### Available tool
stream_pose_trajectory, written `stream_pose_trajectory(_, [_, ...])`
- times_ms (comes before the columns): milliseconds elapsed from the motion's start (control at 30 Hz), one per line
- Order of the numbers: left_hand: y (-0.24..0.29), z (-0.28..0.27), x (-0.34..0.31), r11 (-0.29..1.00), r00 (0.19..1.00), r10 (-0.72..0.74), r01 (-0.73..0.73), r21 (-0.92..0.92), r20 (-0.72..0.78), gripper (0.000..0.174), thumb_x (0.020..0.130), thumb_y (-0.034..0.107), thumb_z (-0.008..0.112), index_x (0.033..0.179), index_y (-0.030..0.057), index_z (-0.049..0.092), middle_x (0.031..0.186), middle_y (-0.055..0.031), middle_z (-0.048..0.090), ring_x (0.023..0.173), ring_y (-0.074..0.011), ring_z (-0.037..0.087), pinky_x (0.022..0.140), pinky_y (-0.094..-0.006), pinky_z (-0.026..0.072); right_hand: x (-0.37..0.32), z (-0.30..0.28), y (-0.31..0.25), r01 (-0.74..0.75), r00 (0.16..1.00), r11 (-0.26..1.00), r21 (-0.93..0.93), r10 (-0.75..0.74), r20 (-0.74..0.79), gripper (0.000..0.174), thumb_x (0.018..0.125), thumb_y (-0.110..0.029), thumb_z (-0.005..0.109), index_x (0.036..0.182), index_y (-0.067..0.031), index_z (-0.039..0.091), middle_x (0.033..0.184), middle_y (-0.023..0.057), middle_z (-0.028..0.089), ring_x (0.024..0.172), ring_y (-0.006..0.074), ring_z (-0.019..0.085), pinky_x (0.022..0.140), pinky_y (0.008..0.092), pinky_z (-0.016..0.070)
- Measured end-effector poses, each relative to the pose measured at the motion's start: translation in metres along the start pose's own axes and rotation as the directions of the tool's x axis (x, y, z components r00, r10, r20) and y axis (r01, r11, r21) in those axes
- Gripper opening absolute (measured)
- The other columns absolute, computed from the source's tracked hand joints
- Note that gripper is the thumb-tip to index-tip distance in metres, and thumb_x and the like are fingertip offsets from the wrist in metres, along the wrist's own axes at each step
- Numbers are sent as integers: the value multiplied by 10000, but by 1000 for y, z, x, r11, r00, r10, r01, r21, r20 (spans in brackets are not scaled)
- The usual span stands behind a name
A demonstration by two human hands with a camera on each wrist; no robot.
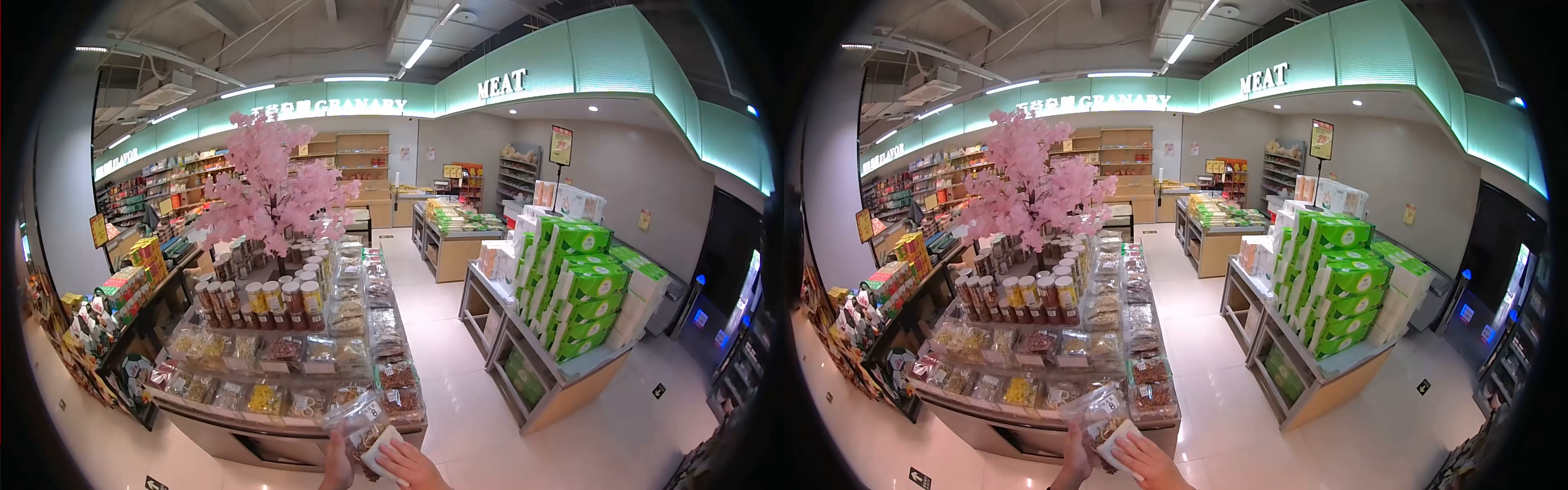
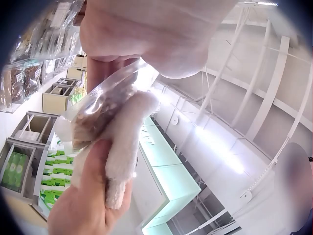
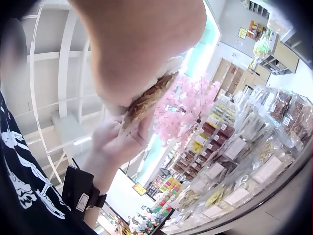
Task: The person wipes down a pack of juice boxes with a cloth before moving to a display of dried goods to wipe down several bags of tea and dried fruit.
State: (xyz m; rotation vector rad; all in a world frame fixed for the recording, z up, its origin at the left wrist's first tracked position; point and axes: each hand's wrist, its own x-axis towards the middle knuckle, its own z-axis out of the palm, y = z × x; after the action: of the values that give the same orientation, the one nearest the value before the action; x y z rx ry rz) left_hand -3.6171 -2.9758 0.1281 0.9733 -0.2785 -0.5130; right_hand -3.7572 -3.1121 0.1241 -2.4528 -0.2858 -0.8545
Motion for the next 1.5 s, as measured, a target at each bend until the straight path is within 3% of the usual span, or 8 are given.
stream_pose_trajectory(233, [-48, -45, 1, 732, 927, -245, -16, 681, 285, 679, 1089, 569, 267, 1468, 41, 465, 1275, -86, 619, 1083, -147, 619, 913, -291, 520, 26, 4, -28, -187, 966, 973, -132, 158, -202, 480, 891, -103, 560, 1360, -18, 611, 1471, 230, 521, 1406, 476, 428, 1158, 564, 349])
stream_pose_trajectory(500, [19, -31, -8, 989, 999, 34, -36, -142, -15, 622, 1113, 476, 291, 1541, 28, 350, 1367, -155, 598, 1215, -262, 608, 1047, -380, 473, 10, 24, -25, 191, 981, 979, -67, -188, 47, 538, 819, -190, 656, 1346, -83, 640, 1445, 212, 550, 1389, 459, 460, 1142, 584, 367])
stream_pose_trajectory(667, [44, -45, -20, 985, 985, 170, -170, -7, -9, 621, 1112, 471, 312, 1511, 2, 393, 1356, -153, 604, 1231, -244, 597, 1077, -358, 444, 3, 22, -11, -294, 882, 940, 175, 337, -328, 541, 835, 19, 612, 1374, -35, 609, 1440, 188, 582, 1369, 358, 528, 1139, 405, 413])
stream_pose_trajectory(900, [31, -30, -35, 968, 996, 94, -94, 233, 12, 597, 1119, 458, 310, 1446, -9, 488, 1273, -138, 645, 1009, -131, 585, 852, -291, 458, 6, 24, -18, -353, 609, -368, 860, 608, 510, 415, 1005, -138, 641, 1395, -18, 563, 1275, 54, 661, 1142, 152, 636, 1009, 318, 494])
stream_pose_trajectory(1067, [20, -37, -29, 914, 994, -106, 81, 398, 41, 556, 1090, 344, 481, 1517, -1, 392, 1443, -167, 524, 1184, -191, 538, 962, -356, 462, 8, 34, -25, -402, 665, -46, 914, 672, 326, 426, 968, -83, 682, 1366, 19, 569, 1251, 80, 675, 1130, 159, 650, 987, 321, 527])
stream_pose_trajectory(1233, [5, -16, -35, 603, 884, 395, -455, 656, 250, 827, 947, 269, 723, 1582, 48, 241, 1547, -156, 388, 1288, -241, 492, 1052, -399, 445, 18, 32, -29, -471, 676, 333, 817, 731, 92, 373, 950, -70, 700, 1302, 32, 635, 1196, 79, 704, 1084, 126, 648, 924, 283, 535])
stream_pose_trajectory(1367, [-33, -25, -28, 1000, 987, -18, 17, 10, 159, 798, 1005, 310, 631, 1611, 73, 169, 1591, -171, 338, 1458, -249, 366, 1152, -413, 374, 25, 42, -47, -430, 716, 216, 877, 673, 185, 384, 956, -63, 685, 1324, 34, 634, 1407, 149, 617, 1318, 225, 559, 1121, 363, 418])
stream_pose_trajectory(1500, [-12, -25, -17, 886, 951, 55, 94, -454, 304, 840, 1025, 580, 455, 1626, 114, 98, 1584, -184, 365, 1451, -316, 406, 1166, -468, 392, 30, 33, -48, -136, 978, 886, 443, 193, -85, 380, 907, -58, 682, 1286, -26, 684, 1424, 182, 594, 1390, 403, 492, 1166, 481, 371])
